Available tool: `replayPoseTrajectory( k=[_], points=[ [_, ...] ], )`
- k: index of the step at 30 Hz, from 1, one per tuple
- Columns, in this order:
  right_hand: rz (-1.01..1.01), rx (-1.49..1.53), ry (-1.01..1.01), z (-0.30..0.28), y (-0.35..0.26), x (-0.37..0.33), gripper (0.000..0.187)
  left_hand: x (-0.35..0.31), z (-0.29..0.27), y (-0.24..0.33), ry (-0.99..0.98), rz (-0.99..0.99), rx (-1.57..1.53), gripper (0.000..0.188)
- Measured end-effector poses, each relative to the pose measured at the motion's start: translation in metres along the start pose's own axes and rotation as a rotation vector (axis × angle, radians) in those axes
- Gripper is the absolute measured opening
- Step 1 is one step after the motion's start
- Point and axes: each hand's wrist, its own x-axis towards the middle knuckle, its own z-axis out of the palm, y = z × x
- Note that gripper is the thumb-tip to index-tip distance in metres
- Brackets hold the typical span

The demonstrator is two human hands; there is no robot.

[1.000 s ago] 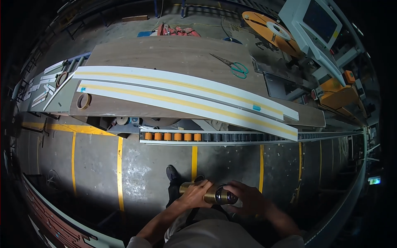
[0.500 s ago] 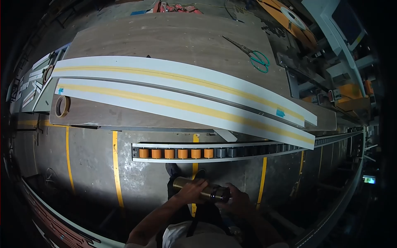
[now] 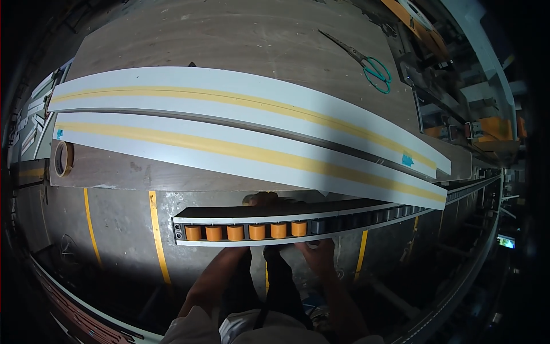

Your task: Measuring wood strips and applying protective or marking tape to them in an industrial workshop.

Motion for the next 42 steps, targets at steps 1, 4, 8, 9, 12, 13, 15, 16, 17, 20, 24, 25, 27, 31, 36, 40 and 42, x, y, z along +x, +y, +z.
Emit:
replayPoseTrajectory(
  k=[1,4,8,9,12,13,15,16,17,20,24,25,27,31,36,40,42],
  points=[
    [0.057,-0.055,-0.032,0.000,0.004,-0.003,0.054,0.022,-0.005,-0.017,0.012,-0.060,0.164,0.069],
    [0.226,-0.080,-0.067,-0.004,0.018,-0.032,0.066,0.070,-0.005,-0.059,0.032,-0.224,0.404,0.067],
    [0.431,-0.278,-0.111,-0.012,0.047,-0.080,0.075,0.103,0.004,-0.100,0.042,-0.352,0.529,0.064],
    [0.508,-0.246,-0.105,-0.016,0.054,-0.093,0.073,0.108,0.007,-0.108,0.043,-0.376,0.547,0.063],
    [0.205,-0.456,-0.094,-0.021,0.072,-0.113,0.068,0.118,0.015,-0.125,0.042,-0.414,0.578,0.061],
    [0.222,-0.469,-0.057,-0.025,0.074,-0.116,0.068,0.121,0.017,-0.130,0.042,-0.427,0.586,0.060],
    [0.389,-0.315,-0.067,-0.032,0.073,-0.119,0.066,0.124,0.020,-0.137,0.041,-0.439,0.595,0.059],
    [0.379,-0.323,-0.022,-0.037,0.070,-0.116,0.066,0.124,0.022,-0.139,0.045,-0.451,0.600,0.058],
    [0.401,-0.321,-0.029,-0.042,0.066,-0.113,0.064,0.124,0.023,-0.141,0.043,-0.453,0.604,0.058],
    [0.437,-0.307,-0.011,-0.061,0.045,-0.100,0.058,0.120,0.028,-0.144,0.043,-0.452,0.589,0.056],
    [0.423,-0.241,0.000,-0.084,0.010,-0.084,0.052,0.097,0.026,-0.138,0.063,-0.456,0.566,0.053],
    [0.449,-0.250,0.017,-0.091,0.002,-0.082,0.052,0.087,0.026,-0.134,0.068,-0.452,0.552,0.052],
    [0.260,-0.207,0.107,-0.108,-0.016,-0.080,0.044,0.061,0.026,-0.121,0.082,-0.421,0.511,0.051],
    [0.088,-0.125,0.392,-0.167,-0.048,-0.057,0.038,-0.012,0.016,-0.077,0.155,-0.301,0.400,0.048],
    [-0.219,-0.532,0.546,-0.231,-0.071,0.003,0.057,-0.130,0.004,-0.007,0.083,-0.180,0.221,0.041],
    [-0.333,-0.600,0.443,-0.259,-0.066,0.065,0.077,-0.175,-0.021,0.037,-0.081,-0.243,0.261,0.040],
    [-0.454,-0.630,0.311,-0.270,-0.059,0.093,0.087,-0.171,-0.030,0.064,-0.017,-0.403,0.233,0.039]
  ],
)
